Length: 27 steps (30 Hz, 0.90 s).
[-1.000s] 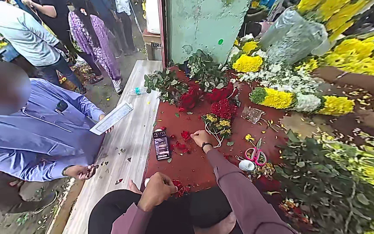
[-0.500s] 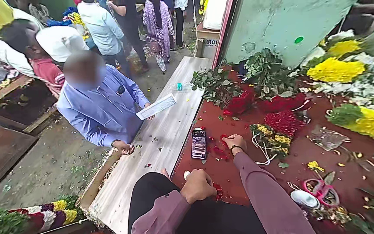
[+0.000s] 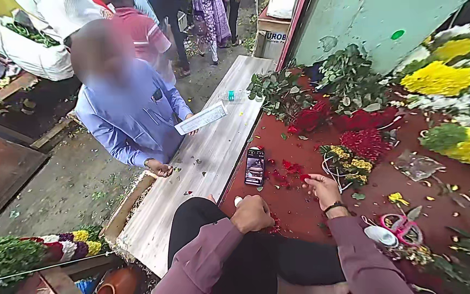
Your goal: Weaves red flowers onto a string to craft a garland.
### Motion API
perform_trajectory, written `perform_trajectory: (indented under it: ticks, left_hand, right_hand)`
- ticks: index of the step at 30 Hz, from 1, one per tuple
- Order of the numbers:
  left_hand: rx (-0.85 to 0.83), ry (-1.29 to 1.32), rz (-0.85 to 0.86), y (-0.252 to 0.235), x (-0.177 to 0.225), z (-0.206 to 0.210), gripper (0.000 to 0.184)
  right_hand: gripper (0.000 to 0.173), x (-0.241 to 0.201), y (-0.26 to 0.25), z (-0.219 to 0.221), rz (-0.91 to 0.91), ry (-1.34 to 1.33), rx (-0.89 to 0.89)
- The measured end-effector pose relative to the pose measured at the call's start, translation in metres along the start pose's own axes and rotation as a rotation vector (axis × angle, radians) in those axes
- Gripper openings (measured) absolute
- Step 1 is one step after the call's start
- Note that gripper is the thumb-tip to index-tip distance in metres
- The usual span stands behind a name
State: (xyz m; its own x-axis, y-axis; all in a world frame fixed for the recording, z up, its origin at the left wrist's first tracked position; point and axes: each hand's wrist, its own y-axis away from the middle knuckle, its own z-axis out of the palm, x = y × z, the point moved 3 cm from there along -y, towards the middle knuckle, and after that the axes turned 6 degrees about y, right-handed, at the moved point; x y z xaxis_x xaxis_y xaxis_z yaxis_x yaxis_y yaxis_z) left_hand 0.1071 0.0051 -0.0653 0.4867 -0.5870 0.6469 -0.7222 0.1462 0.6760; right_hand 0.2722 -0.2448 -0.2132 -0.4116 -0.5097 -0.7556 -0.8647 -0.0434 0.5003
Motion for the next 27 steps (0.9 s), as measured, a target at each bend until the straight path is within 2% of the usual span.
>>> perform_trajectory:
  ticks: [2, 4, 6, 7, 10, 14, 19, 23, 27]
  left_hand:
    - [-0.003, 0.027, -0.002, 0.002, 0.000, 0.002, 0.022]
    - [0.022, 0.062, 0.038, 0.008, 0.002, 0.011, 0.023]
    - [0.081, 0.045, 0.101, 0.001, 0.002, -0.007, 0.024]
    - [0.068, 0.053, 0.090, 0.002, 0.000, 0.000, 0.024]
    - [0.012, 0.034, 0.030, 0.001, -0.006, 0.007, 0.023]
    - [0.033, 0.014, 0.008, -0.003, -0.007, 0.002, 0.022]
    - [0.028, 0.014, -0.012, -0.005, -0.009, 0.001, 0.023]
    - [0.039, 0.063, 0.039, 0.000, -0.012, 0.000, 0.028]
    - [0.024, 0.039, -0.017, -0.004, -0.011, -0.002, 0.026]
  right_hand:
    - [0.025, 0.012, 0.034, 0.000, 0.035, -0.062, -0.016]
    - [0.027, 0.012, 0.065, 0.002, -0.010, -0.061, -0.035]
    - [0.022, -0.016, 0.060, 0.017, -0.154, -0.070, -0.024]
    - [0.018, -0.013, 0.069, 0.017, -0.175, -0.044, -0.028]
    - [0.015, -0.005, 0.081, 0.019, -0.178, -0.028, -0.059]
    - [0.013, -0.011, 0.083, 0.017, -0.220, -0.081, -0.026]
    - [0.019, -0.017, 0.092, 0.017, -0.248, -0.095, -0.026]
    - [0.027, -0.041, 0.112, 0.013, -0.382, -0.026, -0.061]
    - [0.015, -0.051, 0.127, 0.012, -0.429, -0.114, 0.014]
